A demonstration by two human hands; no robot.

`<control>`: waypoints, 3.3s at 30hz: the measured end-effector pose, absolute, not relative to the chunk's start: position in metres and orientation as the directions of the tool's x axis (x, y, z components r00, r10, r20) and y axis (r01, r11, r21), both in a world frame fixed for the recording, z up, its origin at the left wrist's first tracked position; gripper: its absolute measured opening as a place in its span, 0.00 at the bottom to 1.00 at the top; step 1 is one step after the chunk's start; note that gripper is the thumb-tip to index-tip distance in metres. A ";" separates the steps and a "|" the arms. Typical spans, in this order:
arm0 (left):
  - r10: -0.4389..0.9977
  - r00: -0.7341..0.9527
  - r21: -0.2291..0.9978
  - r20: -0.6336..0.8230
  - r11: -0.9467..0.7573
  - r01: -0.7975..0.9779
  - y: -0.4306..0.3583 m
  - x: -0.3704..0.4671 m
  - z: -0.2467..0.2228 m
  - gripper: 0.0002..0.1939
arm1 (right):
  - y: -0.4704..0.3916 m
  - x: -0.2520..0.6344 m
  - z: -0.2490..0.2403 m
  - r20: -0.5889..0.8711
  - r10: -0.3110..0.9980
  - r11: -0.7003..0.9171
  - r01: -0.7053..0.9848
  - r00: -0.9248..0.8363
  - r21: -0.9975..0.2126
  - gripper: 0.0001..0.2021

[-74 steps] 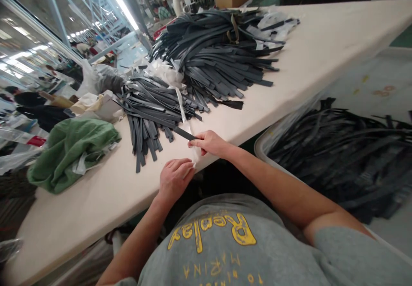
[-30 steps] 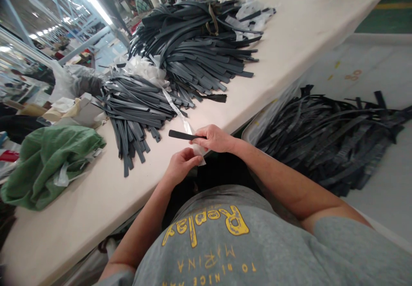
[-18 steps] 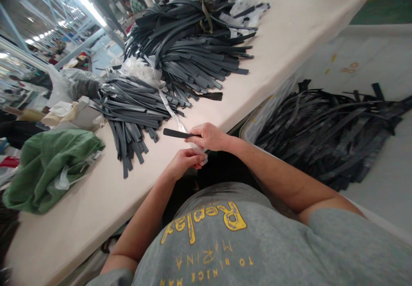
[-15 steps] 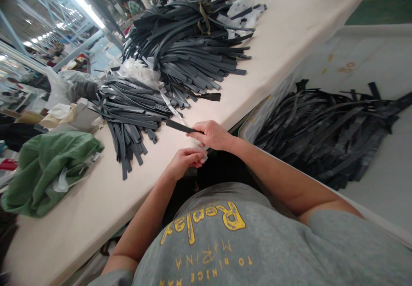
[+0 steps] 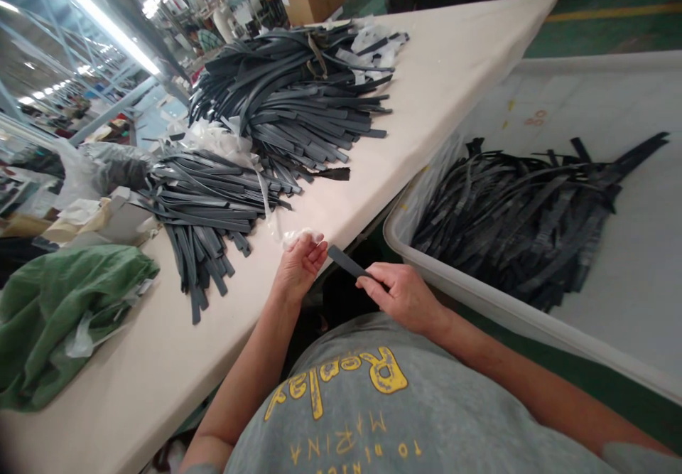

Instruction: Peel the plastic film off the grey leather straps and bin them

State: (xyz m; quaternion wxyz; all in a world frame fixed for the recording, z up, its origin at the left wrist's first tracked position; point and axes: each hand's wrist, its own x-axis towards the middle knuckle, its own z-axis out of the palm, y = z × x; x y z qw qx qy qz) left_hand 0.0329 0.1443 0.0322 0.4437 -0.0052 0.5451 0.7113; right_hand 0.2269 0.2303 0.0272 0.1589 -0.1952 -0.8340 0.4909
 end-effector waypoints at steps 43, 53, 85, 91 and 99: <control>0.669 -0.622 0.817 -0.407 -0.038 -0.575 0.077 0.096 0.003 0.12 | 0.217 0.248 -0.019 -0.137 0.099 0.371 0.165 -0.986 -0.914 0.20; 0.841 -0.464 0.878 -0.279 0.028 -0.477 0.065 0.114 0.013 0.10 | 0.211 0.238 -0.002 -0.007 0.144 0.517 0.081 -0.990 -0.852 0.21; 0.359 -0.492 0.156 -0.793 -0.662 -0.733 -0.077 0.118 0.011 0.07 | 0.115 0.095 0.077 -0.189 -0.510 0.726 -0.302 -0.839 -0.618 0.18; 0.158 -0.598 0.299 -0.786 -0.750 -0.591 -0.085 0.108 0.001 0.05 | 0.096 0.083 0.057 -0.189 -0.497 0.650 -0.219 -0.847 -0.728 0.21; -0.022 -0.708 0.472 -0.706 -0.760 -0.446 -0.104 0.117 -0.004 0.06 | 0.093 0.081 0.057 -0.244 -0.529 0.670 -0.224 -0.813 -0.708 0.20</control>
